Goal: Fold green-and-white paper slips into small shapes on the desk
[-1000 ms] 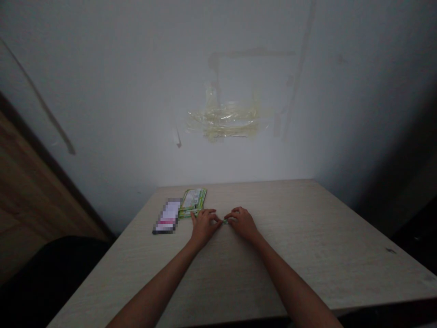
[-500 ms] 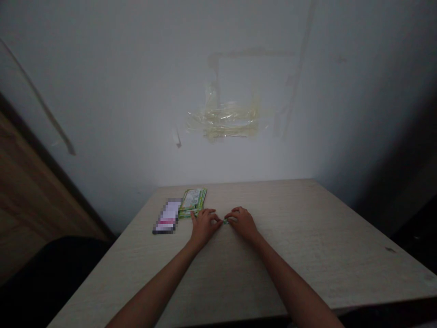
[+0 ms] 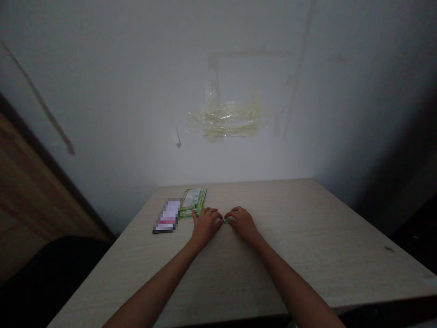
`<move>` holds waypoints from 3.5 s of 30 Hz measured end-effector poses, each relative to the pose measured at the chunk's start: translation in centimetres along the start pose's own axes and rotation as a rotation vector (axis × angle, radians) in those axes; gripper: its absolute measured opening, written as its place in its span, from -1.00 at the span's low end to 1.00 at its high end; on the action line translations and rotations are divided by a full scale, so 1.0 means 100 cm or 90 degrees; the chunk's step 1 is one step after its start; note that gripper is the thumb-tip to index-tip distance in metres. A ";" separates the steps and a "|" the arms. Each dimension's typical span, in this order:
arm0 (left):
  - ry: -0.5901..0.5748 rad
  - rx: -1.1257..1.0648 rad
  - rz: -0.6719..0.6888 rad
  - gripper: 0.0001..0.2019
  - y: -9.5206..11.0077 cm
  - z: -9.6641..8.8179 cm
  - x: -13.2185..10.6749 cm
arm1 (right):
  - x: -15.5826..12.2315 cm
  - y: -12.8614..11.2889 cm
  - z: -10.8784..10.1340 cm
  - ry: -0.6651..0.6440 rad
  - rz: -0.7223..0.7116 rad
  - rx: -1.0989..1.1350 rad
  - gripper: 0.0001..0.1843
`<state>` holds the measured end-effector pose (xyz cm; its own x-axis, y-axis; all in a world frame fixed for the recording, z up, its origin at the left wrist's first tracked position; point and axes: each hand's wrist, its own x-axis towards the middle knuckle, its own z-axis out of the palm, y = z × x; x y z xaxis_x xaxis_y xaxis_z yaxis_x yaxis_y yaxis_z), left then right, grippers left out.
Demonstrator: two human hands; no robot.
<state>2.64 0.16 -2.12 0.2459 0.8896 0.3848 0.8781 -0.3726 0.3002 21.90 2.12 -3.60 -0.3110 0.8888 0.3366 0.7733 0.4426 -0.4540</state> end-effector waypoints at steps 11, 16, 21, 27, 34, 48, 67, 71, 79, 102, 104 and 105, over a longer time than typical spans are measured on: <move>-0.036 -0.029 -0.035 -0.86 -0.005 0.000 0.006 | -0.002 0.002 0.000 0.033 0.011 0.051 -0.77; -0.050 -0.033 -0.036 -0.85 -0.006 0.001 0.011 | -0.003 0.002 0.000 0.043 0.018 0.074 -0.78; -0.071 -0.041 -0.045 -0.85 -0.007 0.000 0.016 | -0.003 -0.001 0.000 0.043 0.030 0.071 -0.80; -0.042 -0.021 0.006 -0.87 -0.001 0.001 0.012 | -0.003 -0.003 -0.001 0.039 0.034 0.068 -0.80; -0.031 0.005 0.022 -0.87 0.003 0.004 0.005 | -0.002 -0.001 0.001 0.042 0.041 0.066 -0.79; -0.083 -0.013 -0.026 -0.84 -0.001 0.001 0.015 | 0.001 0.010 -0.001 0.004 0.000 0.055 -0.75; -0.055 0.006 -0.043 -0.80 0.006 0.002 0.015 | 0.003 0.019 0.004 0.024 -0.003 0.107 -0.77; -0.047 0.007 -0.029 -0.81 0.011 0.000 0.015 | 0.004 0.023 0.003 0.031 -0.003 0.159 -0.78; -0.076 0.028 -0.042 -0.81 0.019 -0.006 0.015 | 0.006 0.025 0.001 0.003 0.015 0.171 -0.78; -0.072 0.015 -0.029 -0.82 0.020 -0.003 0.018 | 0.004 0.026 0.002 0.031 0.007 0.177 -0.79; -0.069 -0.002 -0.050 -0.82 0.020 -0.002 0.016 | 0.003 0.026 0.001 0.035 0.016 0.171 -0.80; -0.070 -0.008 -0.059 -0.81 0.020 -0.002 0.015 | 0.003 0.025 0.000 0.039 0.020 0.168 -0.81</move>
<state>4.68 0.74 -0.77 0.2086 0.9434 0.2578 0.8942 -0.2907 0.3404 23.75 3.51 -4.69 -0.2487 0.8974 0.3644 0.6091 0.4374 -0.6616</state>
